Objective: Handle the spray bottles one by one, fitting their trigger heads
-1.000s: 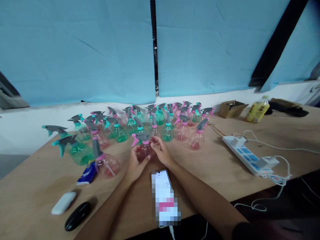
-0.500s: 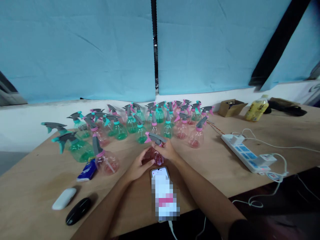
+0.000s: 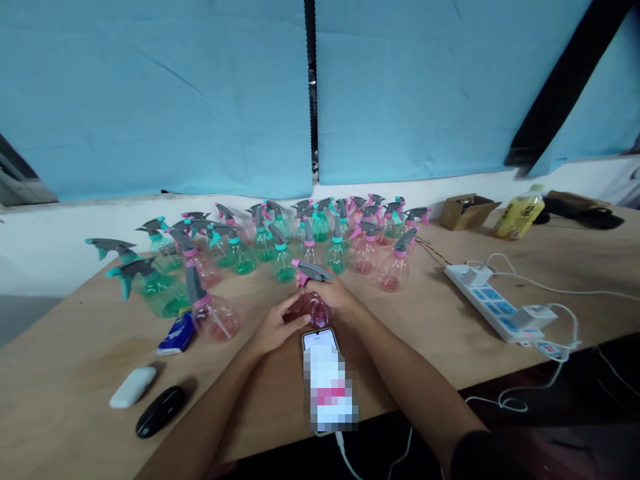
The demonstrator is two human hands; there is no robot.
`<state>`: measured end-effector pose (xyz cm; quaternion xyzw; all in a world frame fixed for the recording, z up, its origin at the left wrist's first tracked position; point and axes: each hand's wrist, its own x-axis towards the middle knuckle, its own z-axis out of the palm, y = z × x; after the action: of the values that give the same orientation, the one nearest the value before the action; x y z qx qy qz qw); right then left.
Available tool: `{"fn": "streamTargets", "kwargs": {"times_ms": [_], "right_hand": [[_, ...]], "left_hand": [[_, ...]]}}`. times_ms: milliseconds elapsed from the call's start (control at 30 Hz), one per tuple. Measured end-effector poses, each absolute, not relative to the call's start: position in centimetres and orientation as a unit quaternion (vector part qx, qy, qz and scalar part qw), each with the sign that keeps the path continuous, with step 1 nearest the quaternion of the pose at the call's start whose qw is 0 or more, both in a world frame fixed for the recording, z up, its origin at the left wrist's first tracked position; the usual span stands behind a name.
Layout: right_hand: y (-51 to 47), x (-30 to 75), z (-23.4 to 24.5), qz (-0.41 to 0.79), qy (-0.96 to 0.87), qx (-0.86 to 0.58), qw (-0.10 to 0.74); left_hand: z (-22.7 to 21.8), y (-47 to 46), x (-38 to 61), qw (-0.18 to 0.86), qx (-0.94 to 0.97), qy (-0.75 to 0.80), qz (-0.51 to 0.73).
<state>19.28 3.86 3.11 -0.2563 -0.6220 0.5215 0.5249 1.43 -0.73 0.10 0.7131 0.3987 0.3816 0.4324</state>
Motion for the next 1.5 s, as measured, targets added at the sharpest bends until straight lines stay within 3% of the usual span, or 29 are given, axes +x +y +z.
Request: {"fn": "streamTargets", "kwargs": {"times_ms": [200,400,1500], "right_hand": [[4.0,19.7,3.3,0.511,-0.642,-0.277,0.500],[3.0,19.6,4.6,0.534,-0.639,-0.239,0.500],[3.2,19.9,4.8,0.541,-0.629,-0.268,0.489]], "left_hand": [[0.3,-0.3,1.3,0.460,0.693,0.393,0.391],[0.1,0.2,1.0,0.407,0.692,0.447,0.395],[-0.7,0.5,0.7,0.405,0.713,0.449,0.355]]}}
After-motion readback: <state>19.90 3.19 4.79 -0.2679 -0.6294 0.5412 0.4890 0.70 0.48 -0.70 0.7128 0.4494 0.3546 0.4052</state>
